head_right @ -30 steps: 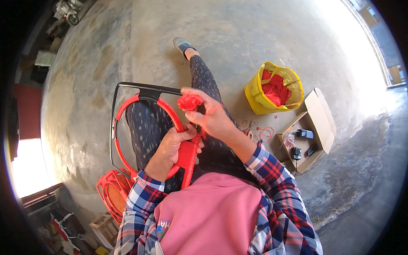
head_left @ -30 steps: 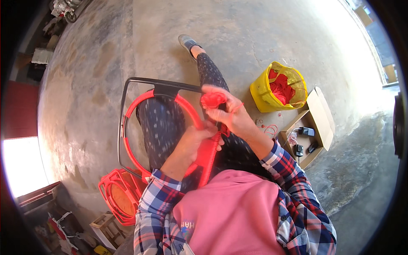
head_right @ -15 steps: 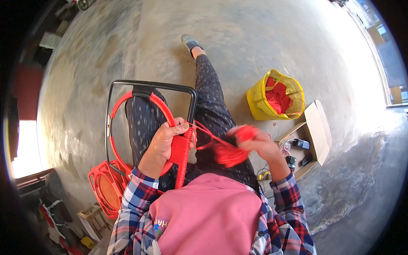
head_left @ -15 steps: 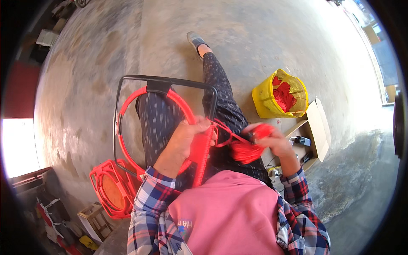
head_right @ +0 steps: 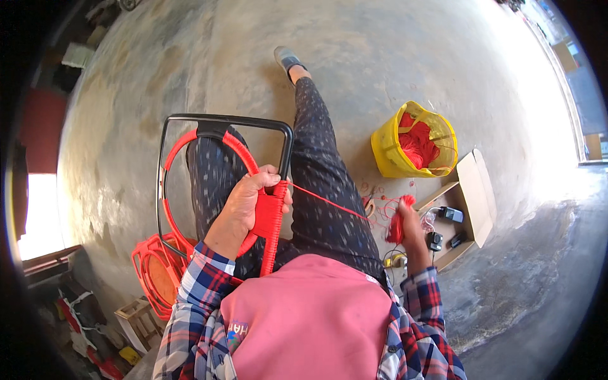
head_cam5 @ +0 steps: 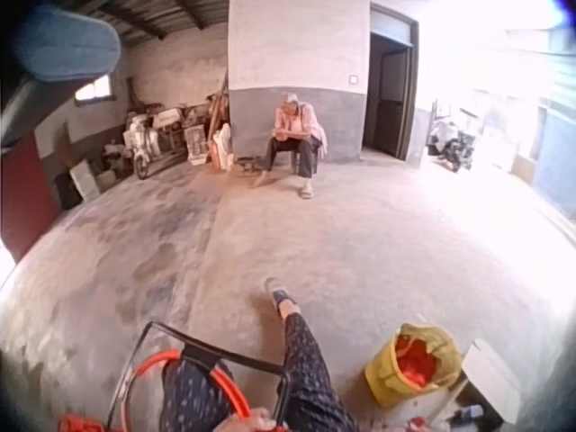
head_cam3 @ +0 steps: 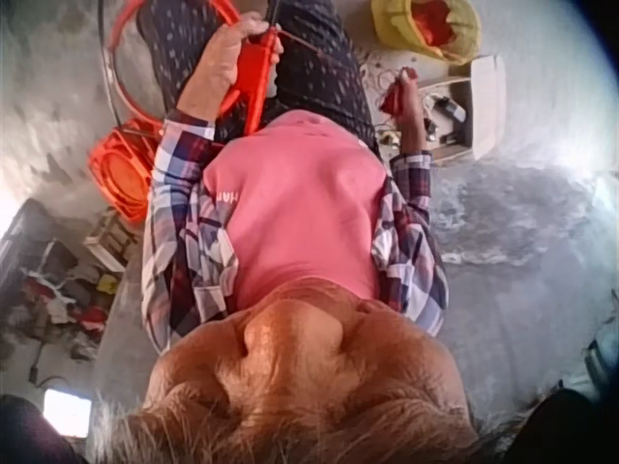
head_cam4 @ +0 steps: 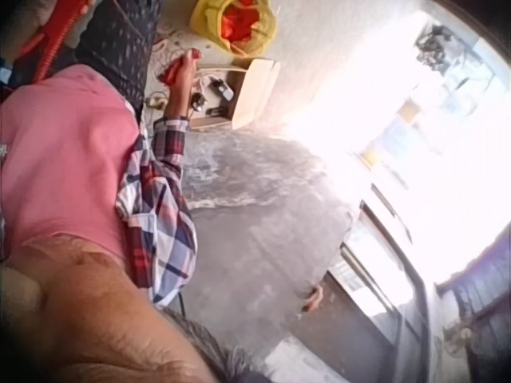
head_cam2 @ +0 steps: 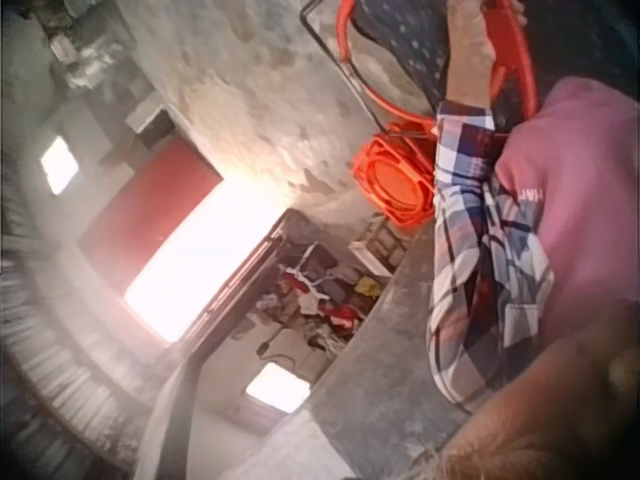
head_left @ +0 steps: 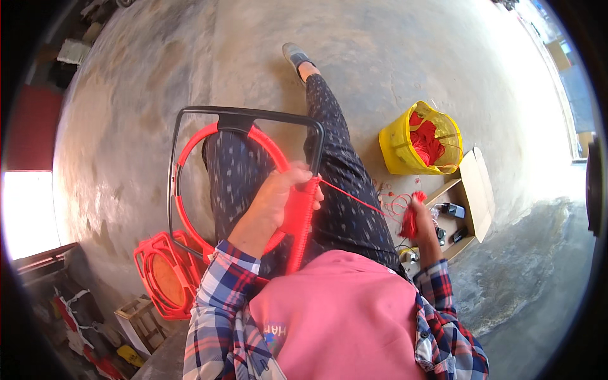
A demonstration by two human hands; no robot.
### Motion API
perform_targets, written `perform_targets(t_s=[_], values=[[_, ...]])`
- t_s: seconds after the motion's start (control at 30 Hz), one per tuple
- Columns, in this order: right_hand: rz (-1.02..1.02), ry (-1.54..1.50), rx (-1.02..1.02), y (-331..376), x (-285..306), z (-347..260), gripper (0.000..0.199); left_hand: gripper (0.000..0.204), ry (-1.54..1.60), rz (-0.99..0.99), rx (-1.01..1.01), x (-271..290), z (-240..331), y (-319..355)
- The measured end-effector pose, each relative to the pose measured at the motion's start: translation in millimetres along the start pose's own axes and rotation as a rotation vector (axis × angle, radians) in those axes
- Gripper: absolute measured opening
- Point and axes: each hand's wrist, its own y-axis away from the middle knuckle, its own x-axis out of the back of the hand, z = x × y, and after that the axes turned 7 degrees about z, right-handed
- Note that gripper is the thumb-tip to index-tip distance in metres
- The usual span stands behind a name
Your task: The recorder is wrapping a long red string around a circular black frame.
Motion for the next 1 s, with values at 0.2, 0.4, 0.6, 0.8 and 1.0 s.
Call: perform_targets(t_s=[0.2, 0.4, 0.6, 0.8, 1.0], values=[[-0.559, -0.246, 0.163, 43.1, -105.5, -99.2, 0.035, 0.036, -0.074, 0.101, -0.072, -0.1, -9.3, 0.7], [-0.722, 0.527, 0.637, 66.8, -191.8, -153.3, 0.026, 0.081, -0.182, 0.220, -0.694, 4.0, -23.2, -9.2], [-0.378, 0.967, 1.113, 65.6, -233.1, -125.9, 0.028, 0.078, -0.029, 0.036, -0.493, -11.0, -17.3, -0.2], [-0.426, 0.173, 0.812, 48.9, -174.8, -112.6, 0.018, 0.056, 0.124, -0.056, -0.187, 3.9, -18.7, -5.0], [-0.310, 0.721, 1.319, 73.0, -187.4, -82.4, 0.031, 0.055, 0.148, -0.057, -0.081, 4.7, -19.2, -10.4]])
